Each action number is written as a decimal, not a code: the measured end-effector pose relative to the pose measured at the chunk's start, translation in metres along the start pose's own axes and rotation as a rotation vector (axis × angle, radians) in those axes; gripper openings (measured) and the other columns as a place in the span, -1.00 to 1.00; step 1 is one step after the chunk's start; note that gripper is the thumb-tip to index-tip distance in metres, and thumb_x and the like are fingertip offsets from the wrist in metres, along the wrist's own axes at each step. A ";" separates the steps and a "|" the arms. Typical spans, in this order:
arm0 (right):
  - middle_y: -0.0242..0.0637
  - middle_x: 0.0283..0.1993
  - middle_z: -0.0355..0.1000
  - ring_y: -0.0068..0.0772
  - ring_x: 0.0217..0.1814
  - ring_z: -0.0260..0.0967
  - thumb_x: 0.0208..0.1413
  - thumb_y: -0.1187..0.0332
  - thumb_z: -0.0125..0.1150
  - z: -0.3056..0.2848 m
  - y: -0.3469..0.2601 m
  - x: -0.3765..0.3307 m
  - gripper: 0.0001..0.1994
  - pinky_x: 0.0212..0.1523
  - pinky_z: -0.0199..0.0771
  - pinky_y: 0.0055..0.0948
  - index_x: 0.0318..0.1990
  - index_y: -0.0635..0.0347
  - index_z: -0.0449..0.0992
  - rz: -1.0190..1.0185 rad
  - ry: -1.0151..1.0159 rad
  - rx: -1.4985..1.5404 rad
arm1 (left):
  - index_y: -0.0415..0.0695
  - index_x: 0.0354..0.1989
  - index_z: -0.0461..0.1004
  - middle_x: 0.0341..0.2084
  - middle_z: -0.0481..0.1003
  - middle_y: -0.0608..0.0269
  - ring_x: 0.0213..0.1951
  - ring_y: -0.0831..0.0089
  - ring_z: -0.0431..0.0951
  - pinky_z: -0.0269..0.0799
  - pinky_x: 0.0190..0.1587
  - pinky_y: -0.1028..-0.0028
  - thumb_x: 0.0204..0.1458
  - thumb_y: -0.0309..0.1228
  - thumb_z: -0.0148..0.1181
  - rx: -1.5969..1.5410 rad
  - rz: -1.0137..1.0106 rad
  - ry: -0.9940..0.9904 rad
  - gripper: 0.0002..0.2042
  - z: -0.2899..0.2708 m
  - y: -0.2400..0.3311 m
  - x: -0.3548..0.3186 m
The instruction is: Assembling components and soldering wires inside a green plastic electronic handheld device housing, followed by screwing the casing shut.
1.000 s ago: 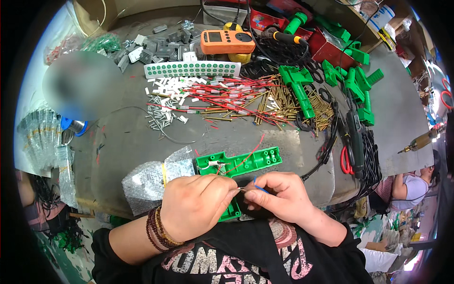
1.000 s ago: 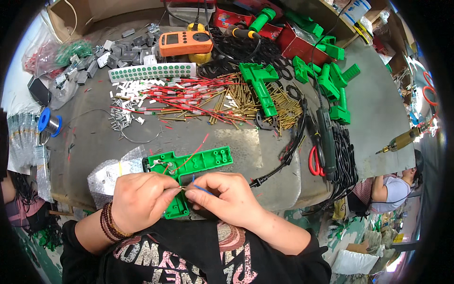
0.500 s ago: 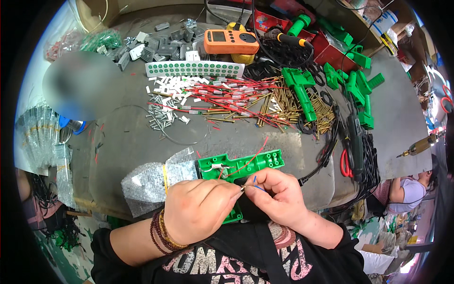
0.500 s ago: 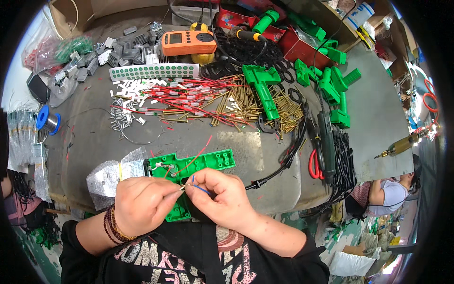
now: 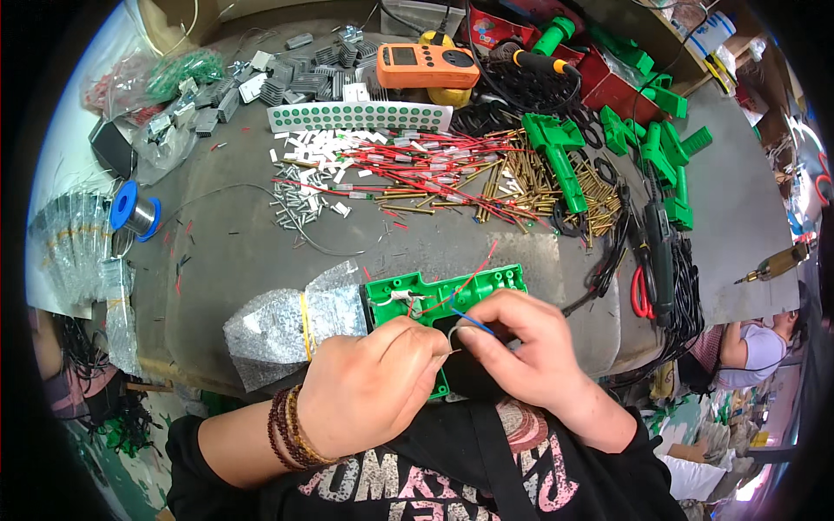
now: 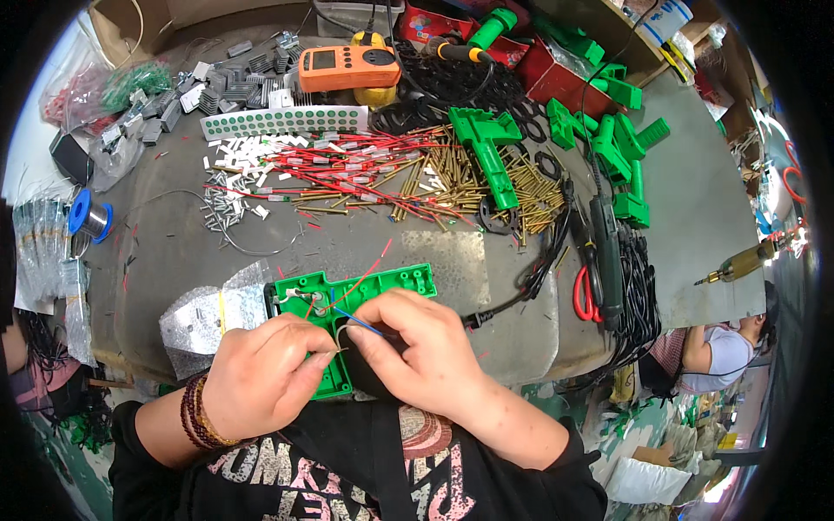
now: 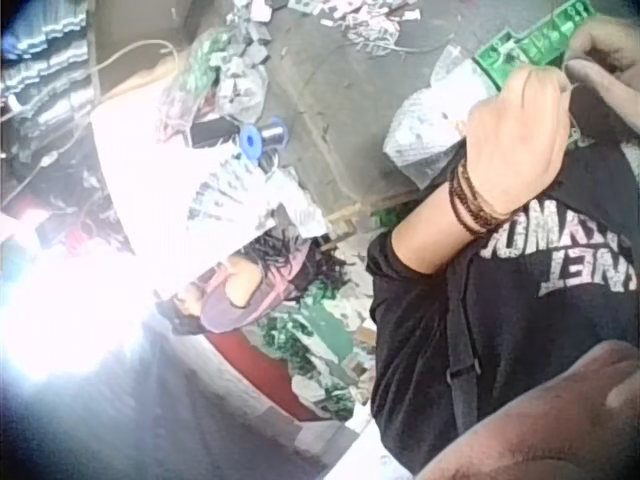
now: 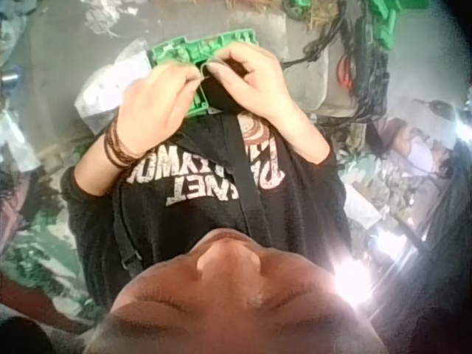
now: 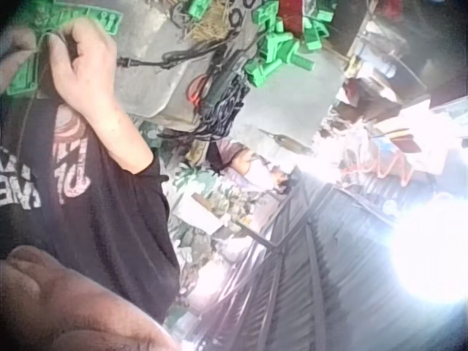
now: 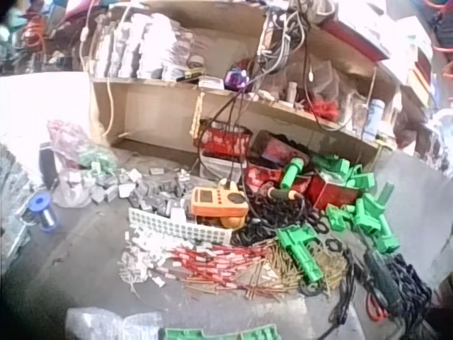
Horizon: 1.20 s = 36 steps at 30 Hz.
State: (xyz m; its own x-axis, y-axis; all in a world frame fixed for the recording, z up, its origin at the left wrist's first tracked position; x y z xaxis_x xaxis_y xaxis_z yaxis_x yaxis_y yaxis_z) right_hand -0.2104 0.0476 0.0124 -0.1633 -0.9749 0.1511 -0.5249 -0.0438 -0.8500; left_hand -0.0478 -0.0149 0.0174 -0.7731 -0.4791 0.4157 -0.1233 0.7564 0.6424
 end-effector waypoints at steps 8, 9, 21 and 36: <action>-0.20 -0.38 0.49 -0.22 -0.39 0.50 0.04 0.49 0.33 -0.002 -0.002 0.000 -0.93 -0.37 0.49 -0.33 -0.30 0.23 0.59 0.098 -0.142 -0.084 | -0.16 -0.25 0.49 -0.42 0.53 0.19 -0.47 0.24 0.56 0.43 -0.50 0.35 -0.03 -0.55 0.29 -0.033 -0.030 -0.120 -0.83 0.003 -0.004 0.001; -0.22 -0.39 0.49 -0.23 -0.40 0.49 0.04 0.49 0.34 -0.003 -0.006 0.000 -0.94 -0.38 0.49 -0.33 -0.33 0.23 0.59 0.046 -0.095 -0.049 | -0.16 -0.25 0.49 -0.42 0.53 0.19 -0.47 0.24 0.56 0.43 -0.50 0.35 -0.03 -0.55 0.29 -0.034 -0.030 -0.122 -0.83 0.003 -0.003 0.001; -0.24 -0.34 0.50 -0.24 -0.35 0.51 0.03 0.45 0.39 -0.001 0.000 -0.005 -0.84 -0.35 0.49 -0.34 -0.22 0.24 0.64 -0.121 -0.166 0.049 | -0.14 -0.25 0.51 -0.42 0.54 0.15 -0.43 0.19 0.58 0.47 -0.43 0.33 0.02 -0.50 0.33 -0.153 -0.121 -0.142 -0.85 -0.001 -0.007 0.001; -0.40 -0.55 0.36 -0.29 -0.52 0.43 -0.15 0.28 0.42 0.001 -0.002 -0.006 -0.79 -0.53 0.42 -0.30 -0.31 0.04 0.60 -0.431 -0.113 -0.288 | -0.05 -0.31 0.54 -0.53 0.45 0.42 -0.59 0.48 0.47 0.27 -0.56 0.43 -0.11 -0.37 0.35 0.259 0.212 0.005 -0.82 0.004 -0.002 0.004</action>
State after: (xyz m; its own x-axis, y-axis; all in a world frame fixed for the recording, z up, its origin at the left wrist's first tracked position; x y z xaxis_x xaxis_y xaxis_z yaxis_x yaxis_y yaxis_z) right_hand -0.2077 0.0531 0.0123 0.2008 -0.8996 0.3877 -0.7352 -0.3999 -0.5473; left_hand -0.0534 -0.0160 0.0152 -0.7953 -0.3005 0.5265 -0.1147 0.9274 0.3562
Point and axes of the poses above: each hand's wrist, its own x-axis towards the middle knuckle, its own z-axis out of the palm, y = z × x, the point moved 5 cm from there along x, towards the middle knuckle
